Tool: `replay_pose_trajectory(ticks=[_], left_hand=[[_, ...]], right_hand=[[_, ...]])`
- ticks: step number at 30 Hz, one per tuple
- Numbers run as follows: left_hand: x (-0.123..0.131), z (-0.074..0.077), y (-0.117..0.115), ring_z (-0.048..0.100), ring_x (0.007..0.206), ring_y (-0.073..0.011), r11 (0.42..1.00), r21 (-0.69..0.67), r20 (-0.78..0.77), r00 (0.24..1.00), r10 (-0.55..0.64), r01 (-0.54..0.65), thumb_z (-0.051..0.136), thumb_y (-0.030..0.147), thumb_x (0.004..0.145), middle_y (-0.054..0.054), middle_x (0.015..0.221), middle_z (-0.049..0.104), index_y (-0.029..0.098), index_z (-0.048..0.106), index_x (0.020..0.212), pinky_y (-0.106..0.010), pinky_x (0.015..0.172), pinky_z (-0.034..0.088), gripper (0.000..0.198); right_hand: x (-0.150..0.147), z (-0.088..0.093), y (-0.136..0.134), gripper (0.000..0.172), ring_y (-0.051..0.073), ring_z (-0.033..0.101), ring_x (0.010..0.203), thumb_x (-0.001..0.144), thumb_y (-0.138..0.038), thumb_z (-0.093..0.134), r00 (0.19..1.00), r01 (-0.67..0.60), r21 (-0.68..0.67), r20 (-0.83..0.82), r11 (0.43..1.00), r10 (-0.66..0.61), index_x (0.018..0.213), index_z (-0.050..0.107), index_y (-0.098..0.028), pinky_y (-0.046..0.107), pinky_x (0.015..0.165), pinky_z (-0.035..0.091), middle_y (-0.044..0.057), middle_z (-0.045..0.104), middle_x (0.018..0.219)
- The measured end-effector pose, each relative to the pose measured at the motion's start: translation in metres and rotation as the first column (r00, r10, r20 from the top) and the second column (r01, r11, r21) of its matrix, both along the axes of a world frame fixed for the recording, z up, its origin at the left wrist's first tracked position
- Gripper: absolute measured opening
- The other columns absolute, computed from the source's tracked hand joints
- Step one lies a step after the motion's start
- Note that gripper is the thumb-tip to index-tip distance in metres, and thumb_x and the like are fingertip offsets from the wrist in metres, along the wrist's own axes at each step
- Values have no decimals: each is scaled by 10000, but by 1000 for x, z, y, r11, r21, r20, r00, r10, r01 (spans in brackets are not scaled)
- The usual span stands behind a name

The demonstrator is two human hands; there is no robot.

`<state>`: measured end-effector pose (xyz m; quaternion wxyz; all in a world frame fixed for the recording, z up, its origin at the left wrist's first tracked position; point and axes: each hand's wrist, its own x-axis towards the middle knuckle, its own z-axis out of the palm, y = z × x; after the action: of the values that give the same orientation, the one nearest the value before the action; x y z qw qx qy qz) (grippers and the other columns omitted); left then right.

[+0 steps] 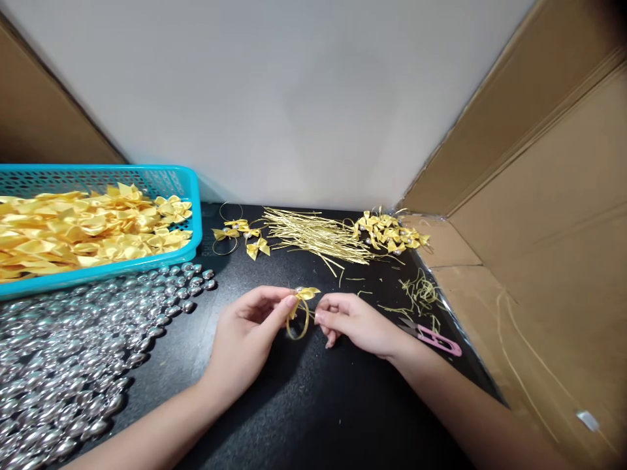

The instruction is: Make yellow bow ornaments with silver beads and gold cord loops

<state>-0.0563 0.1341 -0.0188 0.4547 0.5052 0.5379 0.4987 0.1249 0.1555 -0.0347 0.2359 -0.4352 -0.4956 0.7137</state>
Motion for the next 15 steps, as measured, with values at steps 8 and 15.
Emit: replay_pose_trajectory(ticks=[8,15], left_hand=[[-1,-2,-2,612,530,-133,992,-70,-77,991,-112,107,714,319,754,-24,654,724,170,732,782,-212,486,479,153],[2,-1,-7,570,480,-120,965,-82,-84,964,-254,247,705,308,756,-2,558,673,180,743,755,-201,455,444,133]], right_hand=[[9,30,6,119,118,579,718,819,-248,600,960,203,375,107,905,-260,841,678,-161,278,699,463,14,658,791],[-7,30,-9,93,137,609,737,713,-248,716,974,225,264,-66,938,-216,754,711,-164,302,709,486,21,651,812]])
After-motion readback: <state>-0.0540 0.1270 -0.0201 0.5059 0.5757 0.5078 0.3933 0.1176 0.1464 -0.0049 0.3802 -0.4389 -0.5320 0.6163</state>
